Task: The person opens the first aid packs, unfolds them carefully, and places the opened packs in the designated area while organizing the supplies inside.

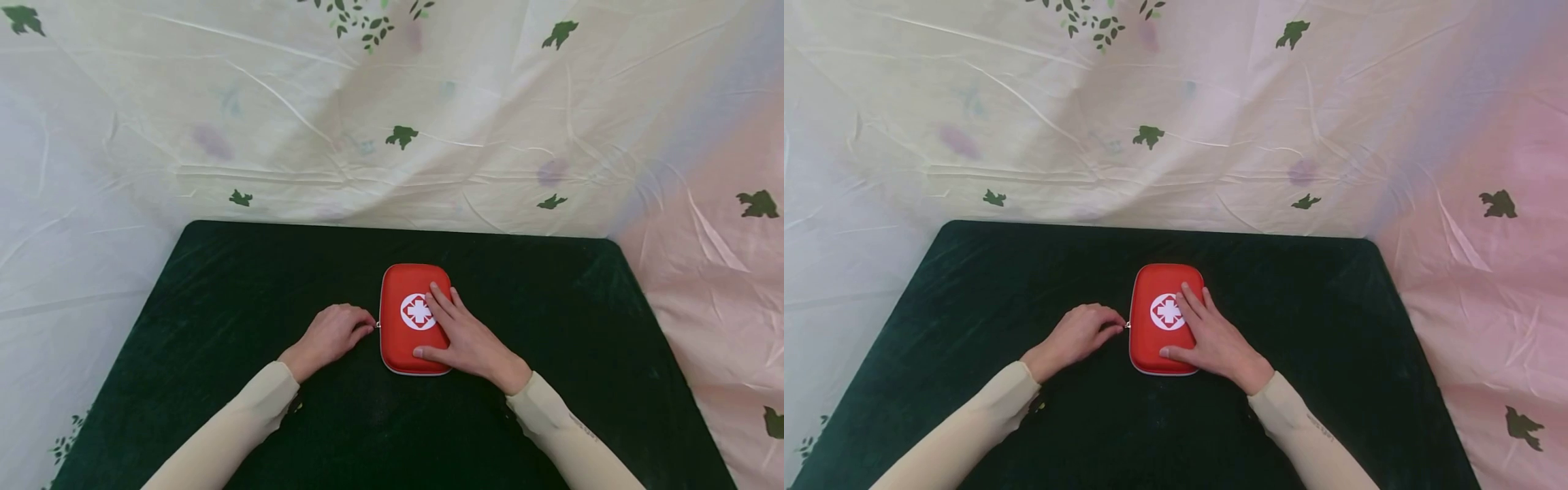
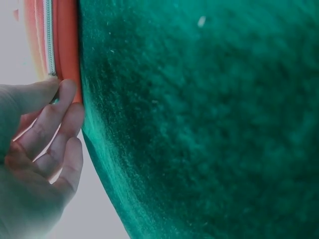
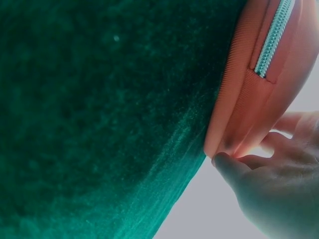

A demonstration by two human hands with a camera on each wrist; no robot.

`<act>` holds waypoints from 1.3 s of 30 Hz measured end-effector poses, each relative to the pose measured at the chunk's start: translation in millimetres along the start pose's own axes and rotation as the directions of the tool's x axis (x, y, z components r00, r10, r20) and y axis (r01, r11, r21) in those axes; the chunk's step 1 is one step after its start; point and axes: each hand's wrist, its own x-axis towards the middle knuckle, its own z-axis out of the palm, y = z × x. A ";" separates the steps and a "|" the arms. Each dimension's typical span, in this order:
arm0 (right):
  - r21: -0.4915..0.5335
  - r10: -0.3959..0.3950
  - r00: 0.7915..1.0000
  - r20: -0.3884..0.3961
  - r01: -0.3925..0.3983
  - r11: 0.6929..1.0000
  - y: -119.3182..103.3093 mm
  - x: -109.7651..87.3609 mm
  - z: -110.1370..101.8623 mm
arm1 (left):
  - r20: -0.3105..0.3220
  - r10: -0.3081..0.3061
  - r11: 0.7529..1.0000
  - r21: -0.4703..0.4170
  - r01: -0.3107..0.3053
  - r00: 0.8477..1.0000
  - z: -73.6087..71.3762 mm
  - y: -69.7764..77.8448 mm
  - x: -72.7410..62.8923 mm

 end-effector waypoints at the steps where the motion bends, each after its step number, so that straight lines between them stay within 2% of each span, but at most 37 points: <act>1: 0.000 0.001 1.000 0.001 -0.001 1.000 -0.1 0.0 0.0 | 0.004 0.002 1.000 0.000 -0.002 1.000 -0.2 0.2 -0.4; 26: -0.004 0.014 1.000 0.019 -0.014 1.000 -1.7 -0.5 -0.3 | 0.071 0.049 0.999 -0.020 -0.048 0.996 2.9 0.2 -13.0; 27: -0.002 0.013 1.000 0.018 -0.013 1.000 -1.6 -0.5 -0.3 | 0.067 0.074 0.997 -0.024 -0.073 0.995 8.1 -5.5 -13.7; 30: 0.001 0.009 1.000 0.017 -0.009 1.000 -1.6 -0.7 -0.5 | 0.066 0.078 0.997 -0.033 -0.076 0.995 9.2 -5.2 -15.7; 33: 0.001 0.007 1.000 0.014 -0.007 1.000 -1.5 -0.7 -0.7 | 0.074 0.070 0.997 -0.040 -0.067 0.995 9.7 -3.8 -17.3; 34: 0.002 0.006 1.000 0.012 -0.006 1.000 -1.5 -0.6 -0.7 | 0.081 0.043 0.998 -0.040 -0.039 0.996 5.1 2.5 -17.8; 39: 0.011 -0.002 1.000 -0.004 0.002 1.000 -1.5 -0.6 -0.3 | 0.063 0.011 0.997 -0.078 -0.006 0.998 8.9 4.7 -18.9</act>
